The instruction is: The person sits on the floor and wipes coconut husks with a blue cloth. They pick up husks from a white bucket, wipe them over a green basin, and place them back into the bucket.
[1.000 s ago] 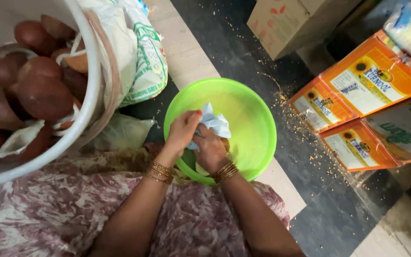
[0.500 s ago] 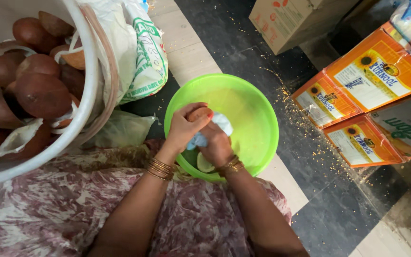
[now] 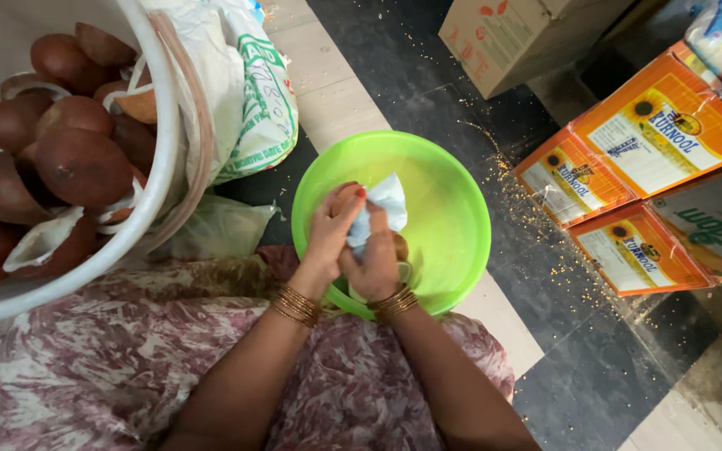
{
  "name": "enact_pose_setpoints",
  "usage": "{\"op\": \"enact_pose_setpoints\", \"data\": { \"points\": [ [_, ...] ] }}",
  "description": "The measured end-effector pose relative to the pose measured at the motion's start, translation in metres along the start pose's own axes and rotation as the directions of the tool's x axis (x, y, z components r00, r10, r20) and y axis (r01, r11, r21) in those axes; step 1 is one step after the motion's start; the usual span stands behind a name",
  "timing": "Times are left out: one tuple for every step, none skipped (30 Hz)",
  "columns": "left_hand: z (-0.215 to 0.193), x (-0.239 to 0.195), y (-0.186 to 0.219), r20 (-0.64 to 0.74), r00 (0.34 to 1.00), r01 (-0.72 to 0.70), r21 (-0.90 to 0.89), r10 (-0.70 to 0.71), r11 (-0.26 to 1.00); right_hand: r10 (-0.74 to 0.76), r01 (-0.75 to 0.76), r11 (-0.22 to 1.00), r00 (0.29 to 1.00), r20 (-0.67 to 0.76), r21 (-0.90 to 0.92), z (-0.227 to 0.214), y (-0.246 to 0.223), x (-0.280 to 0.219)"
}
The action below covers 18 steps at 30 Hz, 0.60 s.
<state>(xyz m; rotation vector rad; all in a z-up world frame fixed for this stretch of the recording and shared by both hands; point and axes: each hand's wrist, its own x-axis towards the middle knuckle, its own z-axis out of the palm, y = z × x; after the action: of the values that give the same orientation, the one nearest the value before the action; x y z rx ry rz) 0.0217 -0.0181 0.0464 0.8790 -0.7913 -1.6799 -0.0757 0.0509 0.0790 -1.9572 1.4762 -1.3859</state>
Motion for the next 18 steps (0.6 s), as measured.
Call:
{"op": "enact_pose_setpoints", "data": {
  "points": [
    [0.001, 0.001, 0.001, 0.024, 1.0, -0.011, -0.014, 0.012, 1.0, -0.14, 0.128, 0.958, 0.99, -0.027, -0.256, 0.004, -0.001, -0.001],
    [0.0, 0.002, 0.003, 0.049, 0.999, -0.022, -0.028, 0.023, 0.999, -0.279, 0.233, 0.836, 0.96, -0.018, -0.497, 0.008, 0.001, -0.002],
    [-0.001, 0.002, 0.005, 0.068, 0.997, -0.033, -0.043, 0.035, 0.999, -0.405, 0.309, 0.645, 0.914, 0.03, -0.699, 0.009, 0.005, -0.004],
    [0.0, 0.002, 0.005, 0.088, 0.994, -0.065, 0.051, 0.061, 0.997, -0.25, 0.204, 0.808, 0.968, -0.008, -0.552, 0.009, 0.012, -0.005],
    [-0.002, 0.0, 0.005, 0.108, 0.991, -0.094, 0.148, 0.079, 0.984, -0.077, 0.067, 0.923, 0.997, -0.013, -0.379, 0.01, 0.021, -0.008],
    [-0.002, -0.002, 0.004, 0.129, 0.987, -0.123, 0.243, 0.094, 0.962, 0.095, -0.09, 0.977, 0.995, 0.017, -0.193, 0.01, 0.032, -0.011],
    [-0.001, -0.001, 0.004, 0.187, 0.973, -0.187, 0.291, 0.136, 0.938, 0.195, -0.191, 0.98, 0.977, 0.09, -0.053, 0.008, 0.045, -0.01],
    [0.002, -0.001, 0.004, 0.247, 0.953, -0.251, 0.334, 0.173, 0.908, 0.28, -0.297, 0.951, 0.944, 0.176, 0.08, 0.002, 0.059, -0.007],
    [0.004, -0.002, 0.003, 0.307, 0.93, -0.314, 0.37, 0.203, 0.874, 0.349, -0.407, 0.891, 0.897, 0.273, 0.199, -0.005, 0.073, -0.009],
    [0.007, -0.004, 0.004, 0.325, 0.919, -0.343, 0.371, 0.225, 0.863, 0.334, -0.436, 0.851, 0.88, 0.339, 0.293, -0.012, 0.085, -0.012],
    [0.01, -0.004, 0.007, 0.345, 0.905, -0.377, 0.37, 0.251, 0.849, 0.307, -0.461, 0.802, 0.864, 0.4, 0.38, -0.02, 0.096, -0.014],
    [0.013, -0.005, 0.011, 0.364, 0.889, -0.41, 0.368, 0.277, 0.834, 0.272, -0.486, 0.743, 0.847, 0.457, 0.46, -0.025, 0.105, -0.016],
    [0.015, -0.005, 0.019, 0.285, 0.91, -0.393, 0.365, 0.301, 0.844, 0.335, -0.546, 0.791, 0.764, 0.552, 0.275, -0.026, 0.109, -0.021],
    [0.016, -0.004, 0.029, 0.203, 0.924, -0.377, 0.36, 0.323, 0.853, 0.41, -0.573, 0.816, 0.667, 0.623, 0.077, -0.027, 0.112, -0.026],
    [0.016, -0.004, 0.04, 0.117, 0.933, -0.36, 0.353, 0.341, 0.864, 0.493, -0.568, 0.813, 0.559, 0.666, -0.125, -0.029, 0.115, -0.027],
    [0.013, -0.006, 0.052, 0.102, 0.854, -0.491, 0.483, 0.511, 0.725, 0.575, -0.487, 0.812, 0.573, 0.584, -0.321, -0.032, 0.118, -0.023],
    [0.005, -0.012, 0.067, 0.113, 0.744, -0.577, 0.605, 0.659, 0.548, 0.637, -0.401, 0.764, 0.595, 0.49, -0.506, -0.035, 0.12, -0.019],
    [0.001, -0.014, 0.081, 0.115, 0.654, -0.621, 0.646, 0.748, 0.444, 0.677, -0.311, 0.672, 0.626, 0.387, -0.672, -0.038, 0.121, -0.014]
  ]
}}
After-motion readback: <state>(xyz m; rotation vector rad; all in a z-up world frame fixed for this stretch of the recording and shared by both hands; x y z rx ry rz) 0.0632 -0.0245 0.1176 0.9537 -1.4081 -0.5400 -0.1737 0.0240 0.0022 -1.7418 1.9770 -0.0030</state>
